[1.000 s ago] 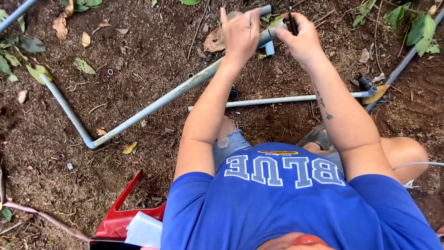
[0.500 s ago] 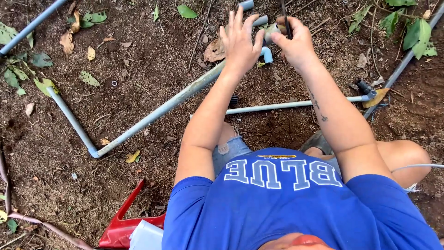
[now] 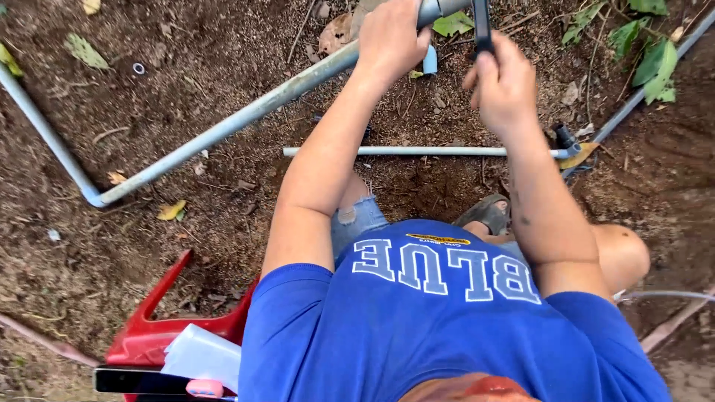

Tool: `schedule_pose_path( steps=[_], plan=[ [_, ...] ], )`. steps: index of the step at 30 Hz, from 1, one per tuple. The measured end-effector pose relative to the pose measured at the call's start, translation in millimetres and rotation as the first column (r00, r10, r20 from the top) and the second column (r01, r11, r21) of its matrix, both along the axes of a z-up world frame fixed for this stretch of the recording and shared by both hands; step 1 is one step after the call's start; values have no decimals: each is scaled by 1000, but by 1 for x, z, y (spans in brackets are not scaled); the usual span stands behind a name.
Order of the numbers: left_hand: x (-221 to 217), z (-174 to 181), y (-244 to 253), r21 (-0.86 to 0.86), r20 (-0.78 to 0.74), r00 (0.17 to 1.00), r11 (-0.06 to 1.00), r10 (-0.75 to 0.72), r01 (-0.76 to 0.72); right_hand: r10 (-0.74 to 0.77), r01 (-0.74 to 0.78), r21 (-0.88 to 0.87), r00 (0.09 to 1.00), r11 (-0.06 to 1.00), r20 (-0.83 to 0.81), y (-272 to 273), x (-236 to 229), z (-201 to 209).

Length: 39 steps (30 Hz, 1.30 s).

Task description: Cutting a PVC pipe using a bare hacksaw blade while sitting outdoors.

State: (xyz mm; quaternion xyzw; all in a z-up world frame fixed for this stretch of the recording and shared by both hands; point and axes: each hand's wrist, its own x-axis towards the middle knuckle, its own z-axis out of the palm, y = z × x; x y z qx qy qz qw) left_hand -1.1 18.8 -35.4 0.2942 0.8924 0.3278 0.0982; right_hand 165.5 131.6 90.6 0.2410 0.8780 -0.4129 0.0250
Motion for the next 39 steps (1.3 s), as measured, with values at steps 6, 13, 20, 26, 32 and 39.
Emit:
schedule_pose_path(
  steps=[6, 13, 20, 26, 32, 39],
  plan=[
    [-2, -12, 18, -155, -63, 998, 988, -18, 8, 85, -88, -49, 995, 995, -61, 6, 46, -44],
    [-6, -35, 28, -138, -57, 998, 990, 17, -25, 153, -156, -31, 985, 987, -77, 8, 37, -57],
    [-9, -38, 33, -179, -23, 999, 983, 42, -46, 153, -140, -174, 986, 975, 67, 12, 35, -65],
    [-8, -39, 30, -212, -16, 1000, 977, 17, -20, 57, -67, -177, 996, 982, -62, 16, 96, -123],
    [7, -26, 40, -251, 23, 999, 967, -25, 30, -10, 27, -146, 994, 989, 112, 12, 59, -108],
    [-23, -38, 16, -291, -51, 998, 956, 22, -36, -34, 82, -161, 959, 984, 283, -22, 77, -91]
  ],
)
